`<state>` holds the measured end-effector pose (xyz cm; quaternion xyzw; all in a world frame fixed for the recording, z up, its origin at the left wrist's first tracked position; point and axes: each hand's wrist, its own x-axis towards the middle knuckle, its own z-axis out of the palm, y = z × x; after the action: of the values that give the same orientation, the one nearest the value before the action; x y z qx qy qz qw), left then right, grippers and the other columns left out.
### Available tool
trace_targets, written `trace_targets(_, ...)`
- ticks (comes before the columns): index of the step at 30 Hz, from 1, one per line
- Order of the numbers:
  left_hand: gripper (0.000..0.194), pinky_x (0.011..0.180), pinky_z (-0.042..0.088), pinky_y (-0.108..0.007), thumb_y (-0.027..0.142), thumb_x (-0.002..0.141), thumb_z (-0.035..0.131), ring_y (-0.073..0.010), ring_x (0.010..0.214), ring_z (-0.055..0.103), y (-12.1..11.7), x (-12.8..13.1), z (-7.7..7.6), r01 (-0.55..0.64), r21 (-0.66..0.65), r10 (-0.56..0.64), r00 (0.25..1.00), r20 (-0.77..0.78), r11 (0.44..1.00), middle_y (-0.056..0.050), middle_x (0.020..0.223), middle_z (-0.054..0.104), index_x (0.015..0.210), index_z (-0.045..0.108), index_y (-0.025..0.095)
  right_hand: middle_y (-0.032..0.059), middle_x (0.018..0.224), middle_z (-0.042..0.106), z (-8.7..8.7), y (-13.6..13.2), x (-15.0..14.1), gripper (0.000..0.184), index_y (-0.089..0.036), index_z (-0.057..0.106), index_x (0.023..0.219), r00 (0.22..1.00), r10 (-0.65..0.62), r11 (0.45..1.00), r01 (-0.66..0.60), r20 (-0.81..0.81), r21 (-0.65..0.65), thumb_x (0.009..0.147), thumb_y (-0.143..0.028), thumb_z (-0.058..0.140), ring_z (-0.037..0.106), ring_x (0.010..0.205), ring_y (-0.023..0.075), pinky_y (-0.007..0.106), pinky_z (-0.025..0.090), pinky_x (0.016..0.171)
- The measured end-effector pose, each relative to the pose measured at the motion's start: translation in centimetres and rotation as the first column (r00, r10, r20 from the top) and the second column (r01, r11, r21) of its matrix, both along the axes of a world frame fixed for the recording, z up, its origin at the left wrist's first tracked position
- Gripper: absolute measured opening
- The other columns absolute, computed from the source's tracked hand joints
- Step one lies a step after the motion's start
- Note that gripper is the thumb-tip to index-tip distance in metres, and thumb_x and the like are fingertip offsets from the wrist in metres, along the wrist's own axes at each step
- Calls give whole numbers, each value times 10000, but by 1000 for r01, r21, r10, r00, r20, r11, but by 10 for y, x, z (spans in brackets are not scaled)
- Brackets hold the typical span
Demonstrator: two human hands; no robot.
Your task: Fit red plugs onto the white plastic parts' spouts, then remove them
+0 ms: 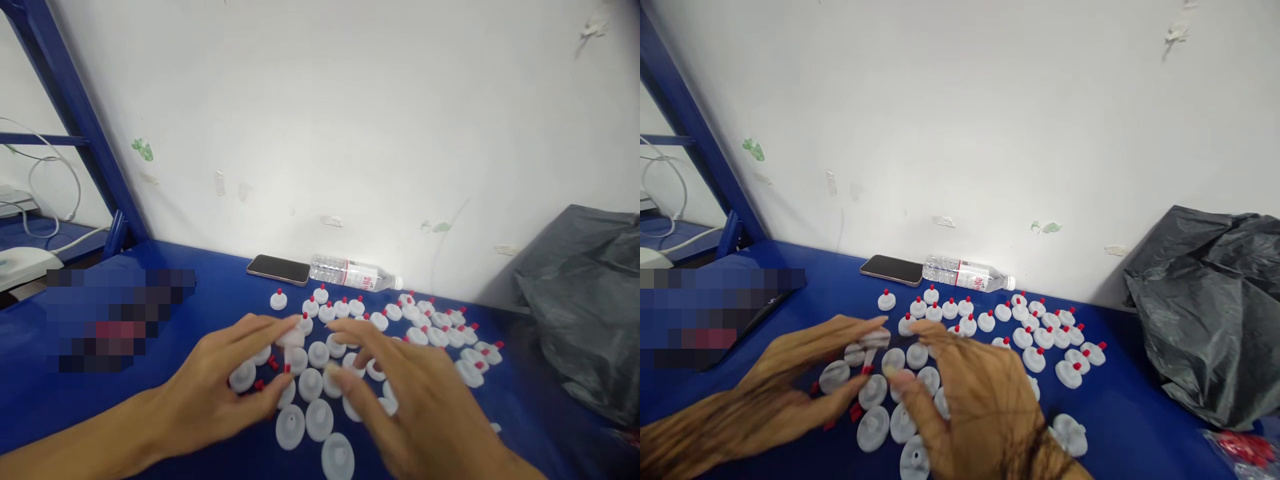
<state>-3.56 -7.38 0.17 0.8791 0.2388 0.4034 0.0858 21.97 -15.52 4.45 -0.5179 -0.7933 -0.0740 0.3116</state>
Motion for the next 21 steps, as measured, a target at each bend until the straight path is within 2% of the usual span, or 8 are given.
trace_targets(2,466,900,640,-341,320,1031,639,-204,947,747,11,-3,2,-95,-54,90,992,-91,994,-59,1138,780,1486,599,235,-73,985,848,11,3,6,167,-355,653,1145,999,-33,999,32,-23,-18,1030,-312,539,820,812,186,303,637,725)
trace_targets(4,385,827,628,-339,371,1049,622,-205,873,724,22,-5,3,-158,-56,148,977,-153,986,-26,1018,780,1405,665,232,-102,873,821,15,7,10,144,-337,667,999,999,-41,999,41,-6,-30,1005,-249,552,800,737,160,292,590,642)
trace_targets(7,304,780,608,-326,396,1076,592,-209,861,727,30,-5,3,-201,-68,183,961,-208,977,1,961,782,1307,719,245,-104,823,796,15,10,12,156,-315,677,953,999,-27,998,28,17,-50,987,-220,559,776,703,148,295,546,617)
trace_targets(12,316,797,611,-334,430,1099,545,-215,893,753,27,-3,5,-229,-151,187,951,-247,962,-8,1042,794,1309,712,262,-52,709,755,11,10,8,178,-272,717,898,995,-14,1000,13,102,10,946,-175,576,727,646,180,321,522,629)
trace_targets(15,337,904,629,-367,423,1121,497,-236,1026,769,27,-3,1,-235,-162,188,947,-260,958,-16,1155,794,1358,688,279,-57,620,701,13,9,8,185,-274,692,810,989,-20,999,14,147,46,902,-130,622,668,577,178,327,488,594)
trace_targets(18,353,1042,609,-394,377,1143,443,-253,1214,740,29,-6,-6,-208,-151,161,948,-275,966,-26,1306,775,1404,661,283,-65,652,727,16,9,9,203,-279,665,786,983,-3,999,-4,182,38,885,-103,646,669,595,180,347,500,635)
trace_targets(21,366,1106,584,-413,359,1142,434,-264,1302,703,31,-8,-9,-191,-150,144,950,-277,970,-41,1393,748,1442,630,281,-74,679,744,17,9,10,198,-285,656,793,980,9,1000,-10,197,2,897,-116,645,690,621,178,360,516,662)
